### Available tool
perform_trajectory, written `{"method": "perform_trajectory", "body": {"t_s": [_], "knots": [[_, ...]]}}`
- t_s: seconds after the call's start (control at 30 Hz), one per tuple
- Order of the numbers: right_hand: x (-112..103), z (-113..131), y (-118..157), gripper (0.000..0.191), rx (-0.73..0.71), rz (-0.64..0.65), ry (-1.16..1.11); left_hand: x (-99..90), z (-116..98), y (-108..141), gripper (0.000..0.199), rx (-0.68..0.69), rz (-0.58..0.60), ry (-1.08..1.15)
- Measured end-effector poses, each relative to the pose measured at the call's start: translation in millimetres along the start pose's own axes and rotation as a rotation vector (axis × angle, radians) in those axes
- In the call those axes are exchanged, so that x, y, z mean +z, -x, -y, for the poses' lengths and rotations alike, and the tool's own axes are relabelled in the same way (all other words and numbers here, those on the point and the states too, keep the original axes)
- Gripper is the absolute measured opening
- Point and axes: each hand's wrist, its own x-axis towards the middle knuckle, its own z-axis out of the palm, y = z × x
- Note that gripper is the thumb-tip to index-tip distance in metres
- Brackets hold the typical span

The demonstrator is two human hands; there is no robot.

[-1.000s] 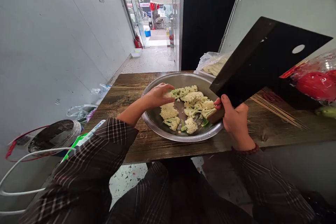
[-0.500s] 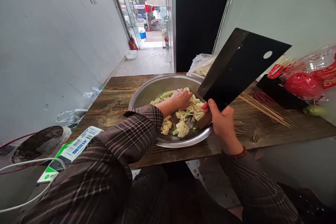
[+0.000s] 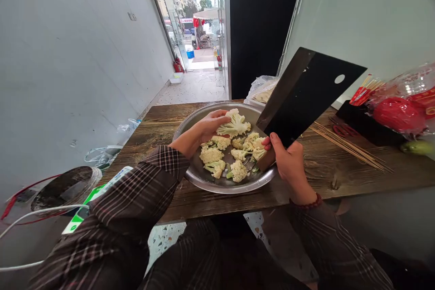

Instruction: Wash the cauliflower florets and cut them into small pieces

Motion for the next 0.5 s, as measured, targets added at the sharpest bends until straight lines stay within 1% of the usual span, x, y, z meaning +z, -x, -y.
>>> {"method": "perform_trajectory", "body": {"t_s": [0.07,0.13,0.2,0.27,0.37,0.43,0.5], "knots": [[0,-1,1,0.038,-0.007,0.021,0.008,-2.1,-3,20,0.028,-0.051,0.013,0.228],[0,0,2,0.038,-0.022,0.037,0.022,-1.6,-2,37,0.022,-0.068,-0.008,0.364],[1,2,4,0.039,-0.058,0.052,0.045,0.3,1,50,0.020,-0.050,-0.036,0.464],[1,5,6,0.040,-0.109,0.076,0.097,2.7,5,60,0.021,-0.005,-0.060,0.539],[2,10,10,0.039,-0.206,0.110,0.248,5.9,13,69,0.024,0.077,-0.091,0.620],[3,13,13,0.032,-0.306,0.133,0.347,7.1,17,72,0.031,0.136,-0.121,0.651],[5,14,15,0.024,-0.442,0.199,0.407,7.1,19,74,0.042,0.191,-0.155,0.642]]}}
